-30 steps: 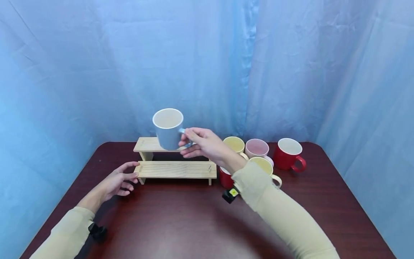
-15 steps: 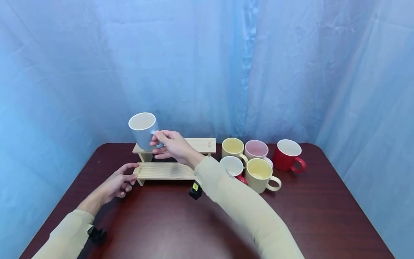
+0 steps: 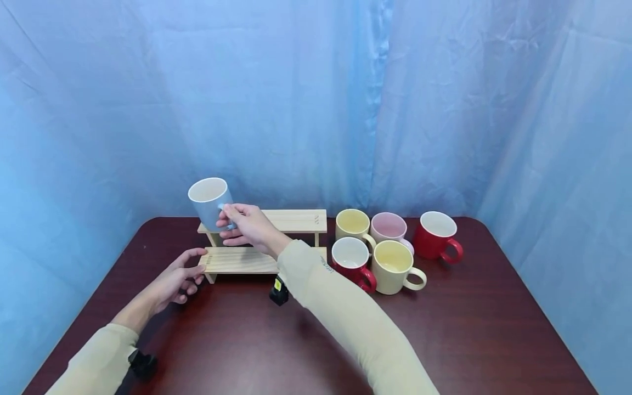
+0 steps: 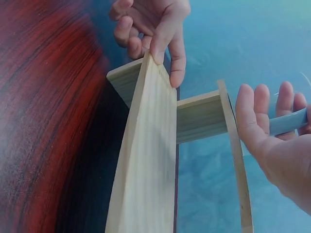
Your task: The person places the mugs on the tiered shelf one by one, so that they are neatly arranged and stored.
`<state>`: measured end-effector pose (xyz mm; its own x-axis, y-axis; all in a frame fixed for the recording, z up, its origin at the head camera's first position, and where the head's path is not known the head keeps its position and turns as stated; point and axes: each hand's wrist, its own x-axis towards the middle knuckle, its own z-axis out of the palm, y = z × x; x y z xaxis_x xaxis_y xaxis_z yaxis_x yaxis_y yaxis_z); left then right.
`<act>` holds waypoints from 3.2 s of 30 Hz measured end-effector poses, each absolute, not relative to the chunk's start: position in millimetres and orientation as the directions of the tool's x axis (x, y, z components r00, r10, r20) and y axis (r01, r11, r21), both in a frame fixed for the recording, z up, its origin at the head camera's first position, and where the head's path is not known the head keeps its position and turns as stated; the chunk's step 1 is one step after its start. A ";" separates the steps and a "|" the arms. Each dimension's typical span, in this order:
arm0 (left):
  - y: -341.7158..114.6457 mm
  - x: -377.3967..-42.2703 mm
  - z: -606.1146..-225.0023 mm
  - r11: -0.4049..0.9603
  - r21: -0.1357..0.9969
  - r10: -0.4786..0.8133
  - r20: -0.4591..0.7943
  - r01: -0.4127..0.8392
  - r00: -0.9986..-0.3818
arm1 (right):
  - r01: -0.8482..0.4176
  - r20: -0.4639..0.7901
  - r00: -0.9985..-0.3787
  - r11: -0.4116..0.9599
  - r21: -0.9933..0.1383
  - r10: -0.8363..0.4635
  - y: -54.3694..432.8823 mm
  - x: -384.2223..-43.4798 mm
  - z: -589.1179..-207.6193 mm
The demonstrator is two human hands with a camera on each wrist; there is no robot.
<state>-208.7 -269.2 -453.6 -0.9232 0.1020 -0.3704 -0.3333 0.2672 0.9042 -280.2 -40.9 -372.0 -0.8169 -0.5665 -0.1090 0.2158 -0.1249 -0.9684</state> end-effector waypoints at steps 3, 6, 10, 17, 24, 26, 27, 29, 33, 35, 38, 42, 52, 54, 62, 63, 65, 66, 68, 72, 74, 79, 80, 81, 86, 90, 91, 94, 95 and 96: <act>-269.9 -207.4 -453.0 0.272 0.901 0.107 -0.377 -0.337 -0.920 | 0.206 -0.113 -0.830 -0.111 -0.972 -0.546 -44.1 -279.9 -374.7; -271.3 -206.2 -452.4 0.275 0.896 0.096 -0.386 -0.348 -0.917 | 0.191 -0.106 -0.845 -0.110 -0.975 -0.524 -48.0 -279.5 -376.3; -272.0 -205.2 -452.3 0.268 0.896 0.085 -0.388 -0.354 -0.918 | 0.177 -0.097 -0.862 -0.117 -0.977 -0.497 -52.2 -278.9 -377.2; -271.7 -204.4 -453.1 0.248 0.911 0.078 -0.357 -0.328 -0.931 | 0.199 -0.118 -0.869 -0.120 -0.973 -0.480 -52.9 -275.8 -375.8; -278.8 -205.5 -453.4 0.264 0.917 0.081 -0.329 -0.298 -0.941 | 0.231 -0.137 -0.856 -0.132 -0.964 -0.499 -54.7 -270.9 -372.7; -279.6 -206.1 -453.2 0.271 0.917 0.087 -0.326 -0.292 -0.941 | 0.224 -0.132 -0.856 -0.130 -0.966 -0.499 -55.4 -271.8 -372.8; -279.8 -206.7 -453.3 0.273 0.917 0.087 -0.325 -0.291 -0.942 | 0.219 -0.128 -0.857 -0.129 -0.967 -0.500 -55.9 -273.0 -373.4; -279.5 -208.2 -453.9 0.278 0.917 0.094 -0.322 -0.286 -0.942 | 0.212 -0.121 -0.860 -0.132 -0.968 -0.495 -56.7 -276.1 -375.0; -279.5 -212.1 -456.4 0.293 0.914 0.095 -0.319 -0.279 -0.943 | 0.213 -0.119 -0.865 -0.142 -0.967 -0.488 -58.0 -280.9 -378.3; -279.9 -213.6 -457.3 0.306 0.911 0.093 -0.317 -0.276 -0.944 | 0.218 -0.122 -0.862 -0.143 -0.965 -0.493 -58.3 -281.5 -378.9; -280.3 -215.2 -458.5 0.312 0.909 0.085 -0.318 -0.278 -0.944 | 0.209 -0.121 -0.859 -0.127 -0.970 -0.498 -56.5 -280.4 -379.1; -280.0 -216.0 -459.0 0.289 0.909 0.086 -0.337 -0.300 -0.938 | 0.189 -0.124 -0.868 -0.089 -0.978 -0.481 -46.2 -275.2 -378.9; -279.3 -207.4 -464.5 0.254 0.901 0.061 -0.379 -0.353 -0.924 | 0.075 -0.084 -0.844 0.038 -0.996 -0.530 27.2 -245.9 -358.7; -279.0 -204.2 -465.2 0.248 0.896 0.059 -0.393 -0.368 -0.918 | 0.041 -0.064 -0.840 0.055 -0.998 -0.538 49.1 -237.3 -353.7; -282.0 -207.0 -455.6 0.255 0.903 0.065 -0.373 -0.346 -0.926 | -0.098 0.034 -0.873 0.106 -0.990 -0.487 149.5 -217.4 -336.7; -283.1 -207.9 -454.8 0.256 0.900 0.062 -0.378 -0.351 -0.924 | -0.105 0.038 -0.878 0.114 -0.988 -0.478 162.4 -215.1 -337.0; -284.6 -209.5 -454.5 0.261 0.897 0.064 -0.386 -0.358 -0.920 | -0.116 0.043 -0.885 0.131 -0.985 -0.463 188.5 -210.8 -339.7; -285.0 -210.1 -454.8 0.261 0.895 0.061 -0.389 -0.362 -0.919 | -0.122 0.047 -0.890 0.137 -0.983 -0.454 201.3 -208.2 -341.5; -285.1 -210.7 -455.3 0.258 0.893 0.056 -0.394 -0.368 -0.917 | -0.120 0.044 -0.899 0.148 -0.982 -0.436 226.0 -201.9 -345.2; -283.4 -210.7 -456.4 0.257 0.896 0.058 -0.387 -0.361 -0.920 | -0.122 0.044 -0.918 0.176 -0.977 -0.393 269.4 -185.5 -355.3; -282.8 -210.5 -456.1 0.256 0.900 0.062 -0.381 -0.354 -0.923 | -0.112 0.040 -0.926 0.170 -0.979 -0.376 287.5 -176.6 -365.7; -284.9 -208.7 -453.8 0.257 0.899 0.063 -0.381 -0.354 -0.922 | -0.103 0.050 -0.940 0.141 -0.985 -0.337 320.0 -154.2 -400.1; -285.7 -208.3 -453.4 0.258 0.899 0.065 -0.382 -0.354 -0.922 | -0.106 0.053 -0.942 0.144 -0.984 -0.330 324.9 -149.2 -405.5; -285.9 -208.0 -453.3 0.259 0.899 0.067 -0.381 -0.353 -0.922 | -0.110 0.056 -0.945 0.150 -0.983 -0.323 329.8 -144.4 -410.1; -282.3 -209.2 -456.1 0.258 0.903 0.090 -0.376 -0.343 -0.922 | -0.079 0.018 -0.948 0.178 -0.981 -0.319 350.1 -128.7 -423.0; -282.6 -209.2 -457.2 0.260 0.900 0.087 -0.382 -0.349 -0.920 | -0.016 -0.044 -0.939 0.170 -0.985 -0.341 353.1 -131.6 -434.6; -283.4 -209.5 -456.9 0.264 0.899 0.084 -0.382 -0.349 -0.920 | -0.007 -0.050 -0.934 0.159 -0.987 -0.353 352.6 -134.2 -438.0; -285.4 -211.2 -454.5 0.275 0.896 0.074 -0.381 -0.348 -0.922 | 0.025 -0.064 -0.920 0.106 -0.994 -0.387 349.4 -144.7 -446.5; -285.5 -212.2 -453.6 0.279 0.896 0.070 -0.379 -0.347 -0.923 | 0.038 -0.073 -0.915 0.097 -0.995 -0.396 348.3 -148.6 -447.7; -285.3 -212.9 -453.0 0.283 0.896 0.069 -0.375 -0.343 -0.924 | 0.046 -0.079 -0.913 0.092 -0.995 -0.401 347.0 -152.1 -448.6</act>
<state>-212.9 -285.3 -453.0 -0.9244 0.0686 -0.3751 -0.3425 0.2833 0.8958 -152.1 347.0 -448.6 -0.9125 -0.4014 -0.0790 0.0459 0.0915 -0.9947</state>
